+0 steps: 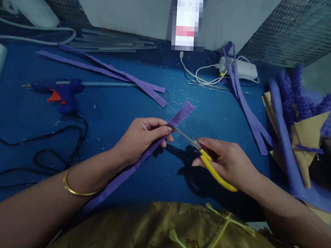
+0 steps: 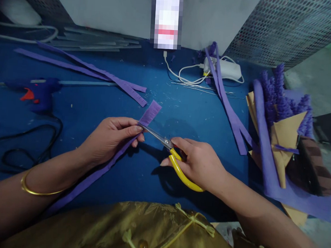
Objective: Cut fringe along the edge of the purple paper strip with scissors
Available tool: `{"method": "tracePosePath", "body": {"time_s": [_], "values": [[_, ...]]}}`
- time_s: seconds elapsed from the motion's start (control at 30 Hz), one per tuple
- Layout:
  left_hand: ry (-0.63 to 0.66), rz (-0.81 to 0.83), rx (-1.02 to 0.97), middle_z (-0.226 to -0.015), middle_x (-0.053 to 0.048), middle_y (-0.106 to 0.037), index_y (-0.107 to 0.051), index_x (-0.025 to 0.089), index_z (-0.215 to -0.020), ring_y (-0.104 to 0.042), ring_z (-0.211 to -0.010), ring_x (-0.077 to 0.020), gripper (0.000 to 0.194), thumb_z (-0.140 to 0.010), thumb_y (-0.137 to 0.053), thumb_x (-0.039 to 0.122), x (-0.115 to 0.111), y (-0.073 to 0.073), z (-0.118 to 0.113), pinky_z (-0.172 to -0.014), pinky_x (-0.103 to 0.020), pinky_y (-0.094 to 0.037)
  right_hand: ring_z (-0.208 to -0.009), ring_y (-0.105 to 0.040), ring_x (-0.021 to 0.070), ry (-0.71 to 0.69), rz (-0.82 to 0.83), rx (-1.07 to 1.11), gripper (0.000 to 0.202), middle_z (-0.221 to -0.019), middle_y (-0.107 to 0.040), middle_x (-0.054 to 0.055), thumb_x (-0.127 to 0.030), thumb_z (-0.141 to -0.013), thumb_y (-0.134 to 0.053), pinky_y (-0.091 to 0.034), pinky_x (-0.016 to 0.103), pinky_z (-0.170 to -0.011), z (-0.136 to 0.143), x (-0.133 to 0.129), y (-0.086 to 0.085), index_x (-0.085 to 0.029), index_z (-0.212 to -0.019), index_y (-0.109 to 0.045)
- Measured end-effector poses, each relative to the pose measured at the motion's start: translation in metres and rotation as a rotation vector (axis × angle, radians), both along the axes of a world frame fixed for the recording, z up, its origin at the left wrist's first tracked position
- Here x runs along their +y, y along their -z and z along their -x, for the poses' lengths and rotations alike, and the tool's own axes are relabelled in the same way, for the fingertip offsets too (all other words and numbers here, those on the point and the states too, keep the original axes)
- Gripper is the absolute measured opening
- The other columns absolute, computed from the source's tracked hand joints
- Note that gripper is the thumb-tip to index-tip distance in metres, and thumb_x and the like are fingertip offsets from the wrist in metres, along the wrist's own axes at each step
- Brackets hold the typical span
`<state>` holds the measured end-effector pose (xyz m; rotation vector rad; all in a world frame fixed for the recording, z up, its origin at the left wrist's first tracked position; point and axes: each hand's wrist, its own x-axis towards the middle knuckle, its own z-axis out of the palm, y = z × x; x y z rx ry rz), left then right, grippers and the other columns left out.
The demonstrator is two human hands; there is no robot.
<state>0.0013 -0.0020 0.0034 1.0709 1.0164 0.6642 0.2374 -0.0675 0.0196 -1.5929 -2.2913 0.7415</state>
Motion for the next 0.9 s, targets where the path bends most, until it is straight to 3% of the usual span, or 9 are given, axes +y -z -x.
{"method": "tracePosePath", "body": {"time_s": [0.23, 0.57, 0.9], "values": [[0.002, -0.006, 0.013, -0.071, -0.004, -0.070, -0.074, 0.014, -0.081, -0.056, -0.053, -0.0094, 0.023, -0.078, -0.074, 0.037, 0.0004, -0.0006, -0.0002, -0.051, -0.021, -0.046, -0.054, -0.051, 0.0116, -0.010, 0.057, 0.016, 0.050, -0.065, -0.062, 0.001, -0.063, -0.088, -0.054, -0.035, 0.023, -0.053, 0.0004, 0.0018, -0.0039, -0.016, -0.100, -0.068], [0.004, -0.002, -0.010, -0.068, -0.004, -0.070, -0.074, 0.015, -0.080, -0.056, -0.052, -0.0097, 0.021, -0.076, -0.075, 0.035, 0.0013, 0.0017, 0.0005, -0.052, -0.021, -0.046, -0.064, -0.061, 0.0149, 0.022, -0.040, -0.015, 0.051, -0.079, -0.069, 0.005, -0.063, -0.086, -0.057, -0.041, 0.025, -0.059, 0.0016, -0.0004, 0.0035, -0.018, -0.108, -0.067], [0.023, 0.028, -0.006, -0.068, -0.003, -0.069, -0.074, 0.015, -0.080, -0.057, -0.052, -0.0098, 0.020, -0.076, -0.075, 0.034, 0.0018, 0.0000, 0.0012, -0.052, -0.021, -0.045, -0.059, -0.056, 0.0124, -0.001, 0.015, 0.008, 0.047, -0.073, -0.067, 0.002, -0.060, -0.086, -0.059, -0.039, 0.023, -0.056, 0.0002, 0.0004, -0.0021, -0.018, -0.105, -0.068]]}}
